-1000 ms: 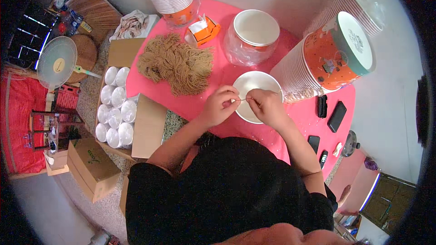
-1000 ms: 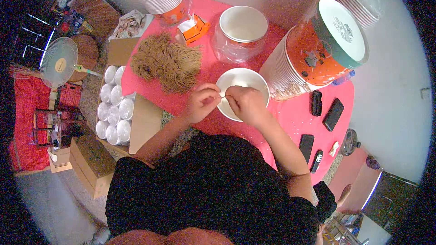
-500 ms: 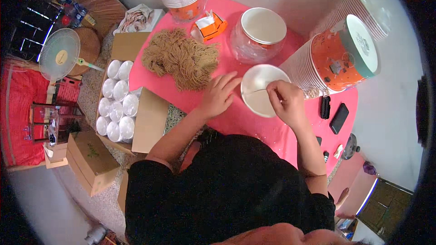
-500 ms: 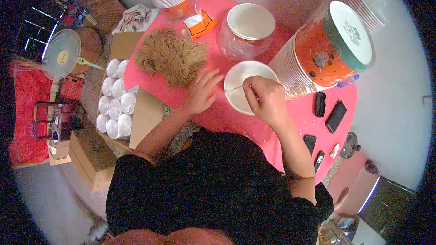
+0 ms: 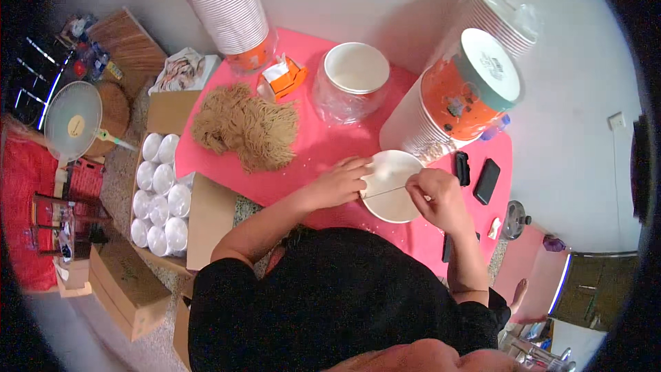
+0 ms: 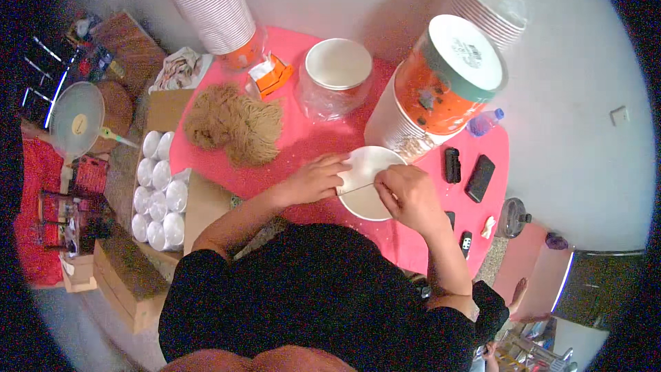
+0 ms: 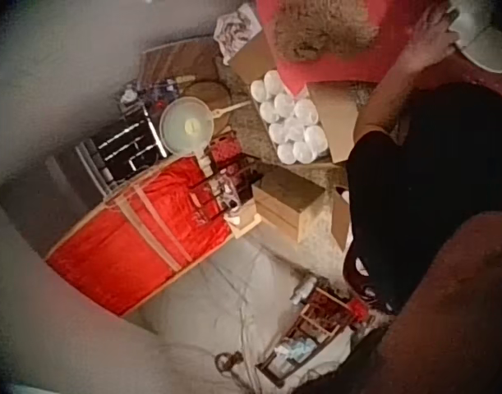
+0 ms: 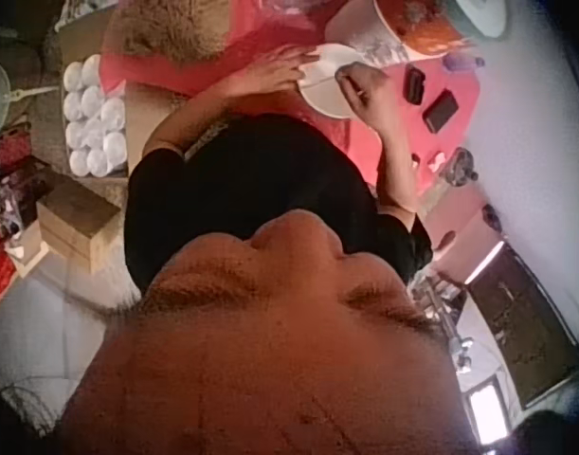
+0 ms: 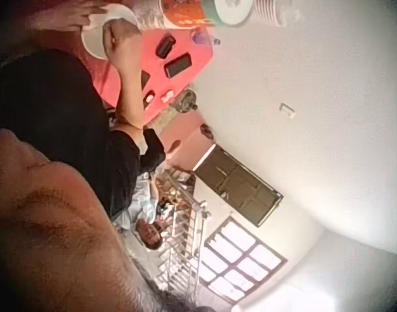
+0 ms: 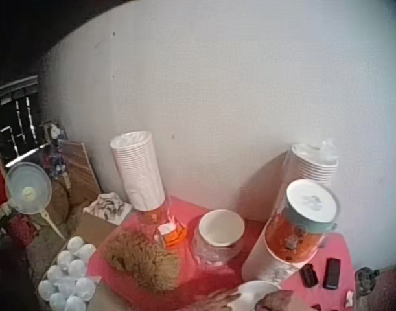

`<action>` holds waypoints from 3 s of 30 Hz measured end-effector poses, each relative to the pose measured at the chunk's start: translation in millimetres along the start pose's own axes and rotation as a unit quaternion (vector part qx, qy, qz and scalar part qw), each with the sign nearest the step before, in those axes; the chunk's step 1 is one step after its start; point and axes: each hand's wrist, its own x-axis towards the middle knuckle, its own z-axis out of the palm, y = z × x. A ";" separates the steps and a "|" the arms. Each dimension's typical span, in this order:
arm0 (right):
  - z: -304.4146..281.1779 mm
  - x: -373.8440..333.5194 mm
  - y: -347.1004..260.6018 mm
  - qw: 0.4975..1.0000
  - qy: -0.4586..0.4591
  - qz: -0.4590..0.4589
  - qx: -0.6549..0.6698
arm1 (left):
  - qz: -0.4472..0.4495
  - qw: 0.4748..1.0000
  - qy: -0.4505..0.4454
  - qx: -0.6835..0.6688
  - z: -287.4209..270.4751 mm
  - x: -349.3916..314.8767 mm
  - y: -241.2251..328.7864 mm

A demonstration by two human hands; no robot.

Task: Bundling paper buckets with rubber bands and placing them into plastic bags for shipment.

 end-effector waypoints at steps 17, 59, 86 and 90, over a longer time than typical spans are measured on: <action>-73.3 -46.5 -43.8 0.963 0.259 -0.003 -0.071 | -0.067 0.775 0.293 -0.556 -128.2 77.7 31.0; 153.2 165.7 155.1 0.984 0.070 0.002 -0.166 | -0.299 0.819 0.433 -0.230 30.4 61.4 -197.2; 115.3 -19.2 66.8 0.977 -0.107 -0.170 -0.077 | -0.437 0.866 0.169 -0.177 -55.8 -69.2 -134.3; 116.8 -36.0 63.3 0.984 -0.124 -0.119 -0.051 | -0.322 0.924 0.061 0.196 -29.0 -116.0 -109.4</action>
